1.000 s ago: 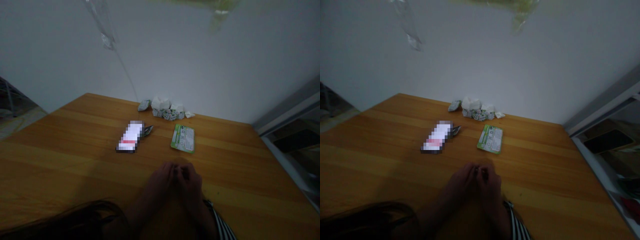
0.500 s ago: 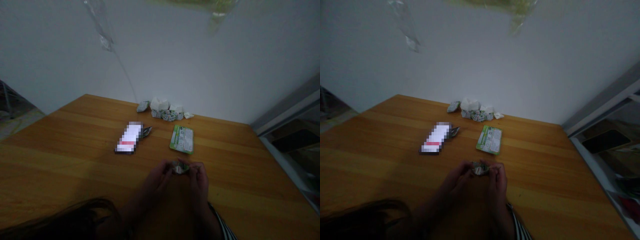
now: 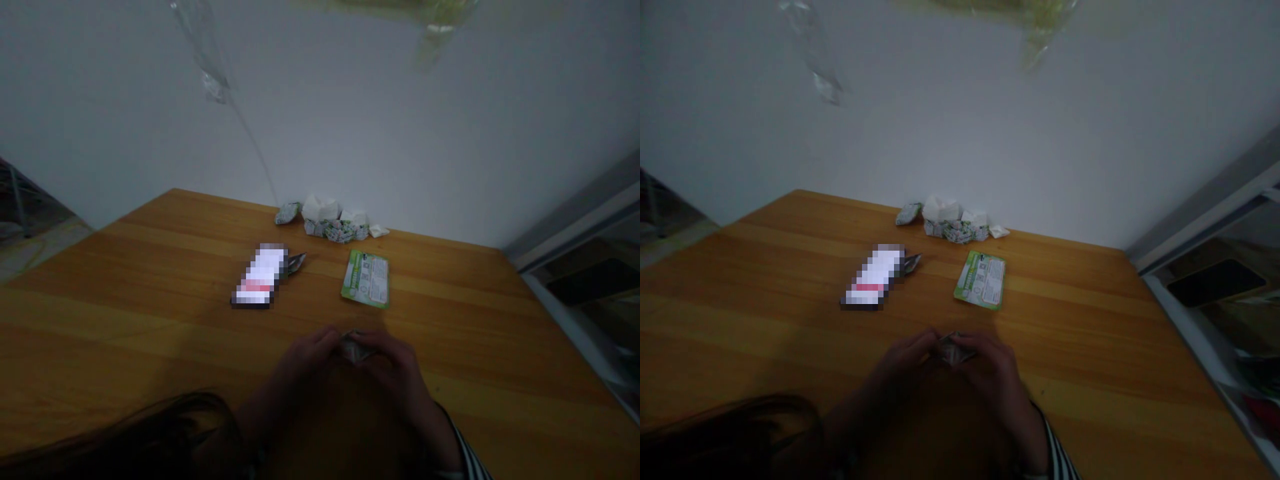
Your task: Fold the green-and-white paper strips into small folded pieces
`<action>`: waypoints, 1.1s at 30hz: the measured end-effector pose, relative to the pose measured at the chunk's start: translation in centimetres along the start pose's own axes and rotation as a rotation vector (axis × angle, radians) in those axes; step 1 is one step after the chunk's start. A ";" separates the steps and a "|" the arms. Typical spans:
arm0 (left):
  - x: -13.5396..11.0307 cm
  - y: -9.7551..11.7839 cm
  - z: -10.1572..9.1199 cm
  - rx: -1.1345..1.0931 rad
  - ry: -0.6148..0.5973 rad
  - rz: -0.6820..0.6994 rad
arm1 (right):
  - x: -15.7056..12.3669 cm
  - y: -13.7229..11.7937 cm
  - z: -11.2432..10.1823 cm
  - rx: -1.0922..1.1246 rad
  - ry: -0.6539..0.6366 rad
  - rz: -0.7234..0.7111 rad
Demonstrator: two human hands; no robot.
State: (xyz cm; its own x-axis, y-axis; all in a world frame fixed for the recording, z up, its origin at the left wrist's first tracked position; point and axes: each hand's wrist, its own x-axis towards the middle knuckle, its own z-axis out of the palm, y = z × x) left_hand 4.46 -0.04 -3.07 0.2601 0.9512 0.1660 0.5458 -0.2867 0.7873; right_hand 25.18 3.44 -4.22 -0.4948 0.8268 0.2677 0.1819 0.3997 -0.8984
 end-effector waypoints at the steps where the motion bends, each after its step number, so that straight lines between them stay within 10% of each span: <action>1: 0.0 0.0 0.0 -0.033 -0.005 -0.003 | 0.1 0.0 -0.2 0.003 0.006 -0.001; 19: 0.0 0.2 0.4 -0.106 -0.004 -0.144 | 0.0 0.2 -0.8 -0.122 -0.093 -0.012; 33: 0.6 1.1 1.2 -0.330 0.312 -0.233 | 0.2 -0.5 2.5 0.172 0.364 0.212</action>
State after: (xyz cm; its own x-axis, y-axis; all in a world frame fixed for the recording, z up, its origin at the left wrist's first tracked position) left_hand 6.16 0.08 -2.82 -0.1160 0.9888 0.0935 0.2675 -0.0595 0.9617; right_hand 22.83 2.41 -4.56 -0.1248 0.9810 0.1488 0.0876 0.1603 -0.9832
